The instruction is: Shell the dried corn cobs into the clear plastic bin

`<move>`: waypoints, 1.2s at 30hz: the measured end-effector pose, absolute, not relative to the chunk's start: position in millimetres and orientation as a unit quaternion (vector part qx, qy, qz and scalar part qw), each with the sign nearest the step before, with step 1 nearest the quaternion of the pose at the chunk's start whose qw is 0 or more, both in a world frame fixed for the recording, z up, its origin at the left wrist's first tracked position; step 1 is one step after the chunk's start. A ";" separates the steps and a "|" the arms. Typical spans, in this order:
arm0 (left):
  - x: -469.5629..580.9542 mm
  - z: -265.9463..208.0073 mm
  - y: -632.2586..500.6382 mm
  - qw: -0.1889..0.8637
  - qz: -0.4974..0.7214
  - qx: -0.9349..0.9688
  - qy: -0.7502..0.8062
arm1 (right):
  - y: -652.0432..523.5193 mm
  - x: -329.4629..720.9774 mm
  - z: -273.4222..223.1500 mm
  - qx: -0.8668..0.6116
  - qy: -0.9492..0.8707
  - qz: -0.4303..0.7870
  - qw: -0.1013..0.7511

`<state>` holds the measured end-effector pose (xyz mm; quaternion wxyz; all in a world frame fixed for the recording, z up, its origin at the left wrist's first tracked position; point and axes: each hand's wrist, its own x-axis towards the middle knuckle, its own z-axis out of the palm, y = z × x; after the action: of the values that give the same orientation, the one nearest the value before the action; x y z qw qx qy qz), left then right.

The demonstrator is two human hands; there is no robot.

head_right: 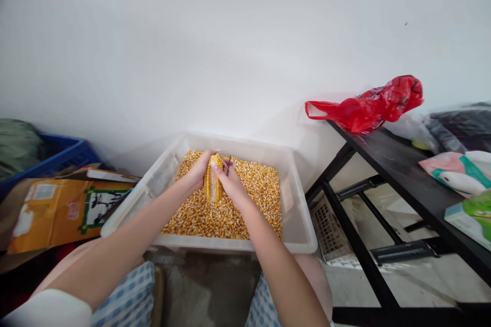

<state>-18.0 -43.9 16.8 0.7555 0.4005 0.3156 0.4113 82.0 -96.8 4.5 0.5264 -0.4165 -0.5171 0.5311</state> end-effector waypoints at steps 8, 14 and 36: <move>-20.4 21.4 -48.3 0.793 0.341 0.435 0.255 | -98.5 82.4 3.9 -0.398 -0.509 0.561 0.517; -19.9 22.1 -52.6 0.770 0.343 0.477 0.249 | -97.7 82.1 4.6 -0.385 -0.494 0.577 0.524; -18.4 20.1 -49.2 0.737 0.401 0.476 0.263 | -103.4 90.6 11.2 -0.367 -0.505 0.618 0.478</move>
<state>-18.4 -49.2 20.1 0.7372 0.4758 0.2628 0.4012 90.6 -103.4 11.2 0.4783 -0.3667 -0.5045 0.6182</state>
